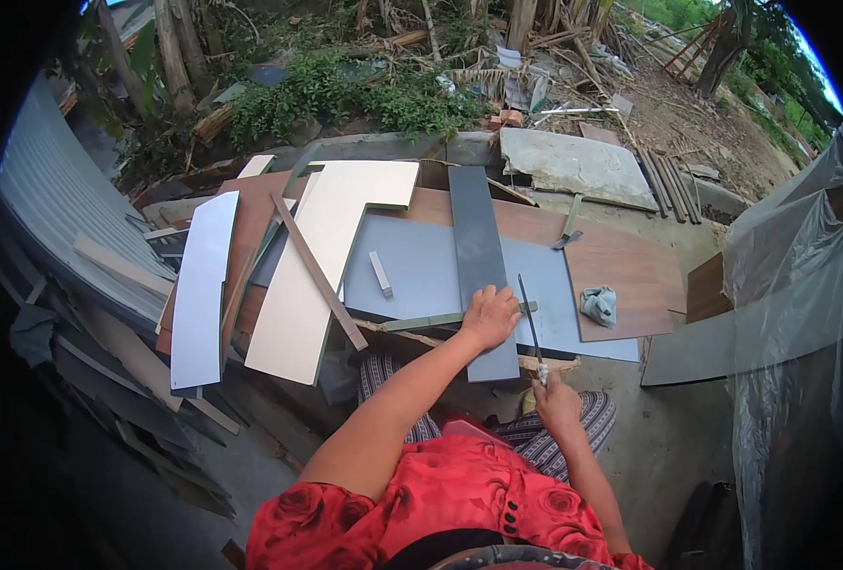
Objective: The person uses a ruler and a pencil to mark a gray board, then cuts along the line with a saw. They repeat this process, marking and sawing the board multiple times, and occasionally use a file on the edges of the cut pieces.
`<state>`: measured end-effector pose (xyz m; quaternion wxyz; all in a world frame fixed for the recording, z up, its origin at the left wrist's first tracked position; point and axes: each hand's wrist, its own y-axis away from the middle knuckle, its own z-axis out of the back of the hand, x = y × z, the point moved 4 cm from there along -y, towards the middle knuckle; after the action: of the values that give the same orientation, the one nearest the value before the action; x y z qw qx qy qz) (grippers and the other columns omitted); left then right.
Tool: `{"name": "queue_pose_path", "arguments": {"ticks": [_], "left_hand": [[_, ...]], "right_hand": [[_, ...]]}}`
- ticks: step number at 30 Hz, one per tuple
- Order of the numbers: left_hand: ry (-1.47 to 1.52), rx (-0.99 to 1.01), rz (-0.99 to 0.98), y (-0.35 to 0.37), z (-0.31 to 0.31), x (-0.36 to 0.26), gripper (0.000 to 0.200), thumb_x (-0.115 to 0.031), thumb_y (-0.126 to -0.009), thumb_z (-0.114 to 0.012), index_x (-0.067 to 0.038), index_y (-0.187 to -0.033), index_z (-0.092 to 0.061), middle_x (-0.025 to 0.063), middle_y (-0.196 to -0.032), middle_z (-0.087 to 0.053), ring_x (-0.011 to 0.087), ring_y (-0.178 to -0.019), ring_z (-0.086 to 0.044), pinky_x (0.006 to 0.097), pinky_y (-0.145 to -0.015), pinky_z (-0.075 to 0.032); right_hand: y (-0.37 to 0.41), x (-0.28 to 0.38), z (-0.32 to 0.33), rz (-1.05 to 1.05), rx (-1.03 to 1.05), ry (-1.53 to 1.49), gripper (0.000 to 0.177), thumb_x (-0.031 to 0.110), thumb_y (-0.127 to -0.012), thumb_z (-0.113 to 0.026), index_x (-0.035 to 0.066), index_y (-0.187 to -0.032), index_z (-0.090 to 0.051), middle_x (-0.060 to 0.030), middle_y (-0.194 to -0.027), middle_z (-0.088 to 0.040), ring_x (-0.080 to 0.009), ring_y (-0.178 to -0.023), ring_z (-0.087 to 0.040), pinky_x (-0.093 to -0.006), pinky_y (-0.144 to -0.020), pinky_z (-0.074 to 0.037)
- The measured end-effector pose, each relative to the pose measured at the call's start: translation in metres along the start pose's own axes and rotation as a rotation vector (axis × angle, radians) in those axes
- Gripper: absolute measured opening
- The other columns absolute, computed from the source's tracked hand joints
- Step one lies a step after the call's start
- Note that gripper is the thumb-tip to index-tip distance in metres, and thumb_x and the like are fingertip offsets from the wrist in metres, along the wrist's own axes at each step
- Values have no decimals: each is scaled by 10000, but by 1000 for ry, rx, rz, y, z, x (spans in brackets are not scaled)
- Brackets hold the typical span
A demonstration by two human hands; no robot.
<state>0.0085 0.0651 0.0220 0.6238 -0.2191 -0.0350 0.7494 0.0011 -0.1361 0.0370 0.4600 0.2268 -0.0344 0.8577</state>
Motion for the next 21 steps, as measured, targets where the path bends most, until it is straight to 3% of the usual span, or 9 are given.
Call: {"name": "queue_pose_path", "arguments": {"ticks": [6, 9, 15, 21], "left_hand": [[7, 24, -12, -3, 2, 0, 172, -269, -806, -600, -115, -880, -618, 33, -923, -514, 236, -891, -486, 392, -765, -387], [1, 12, -26, -1, 1, -1, 175, -271, -802, -603, -113, -875, -617, 35, -919, -512, 237, -889, -487, 392, -763, -390], [-5, 9, -36, -2, 2, -3, 183, -275, -797, -603, -113, -879, -617, 37, -916, -514, 242, -887, -492, 403, -762, -396], [-9, 2, -2, -2, 2, -1, 188, -277, -798, -603, -111, -887, -619, 40, -909, -519, 240, -885, -498, 396, -764, -399]], "right_hand": [[35, -21, -9, -29, 5, -4, 336, 339, -886, -510, 6, -841, -506, -248, -682, -601, -444, -700, -591, -526, -636, -437], [5, -9, -4, 25, 45, 59, 360, 351, -886, -494, 0, -950, -543, -251, -718, -622, -424, -715, -618, -520, -659, -463], [-81, 20, -9, 67, -55, 8, 343, 337, -877, -514, -1, -880, -575, -235, -739, -635, -409, -745, -630, -507, -684, -476], [-62, 11, -13, 50, -45, 6, 350, 348, -881, -507, 3, -909, -558, -236, -731, -626, -420, -733, -617, -513, -667, -460]]}}
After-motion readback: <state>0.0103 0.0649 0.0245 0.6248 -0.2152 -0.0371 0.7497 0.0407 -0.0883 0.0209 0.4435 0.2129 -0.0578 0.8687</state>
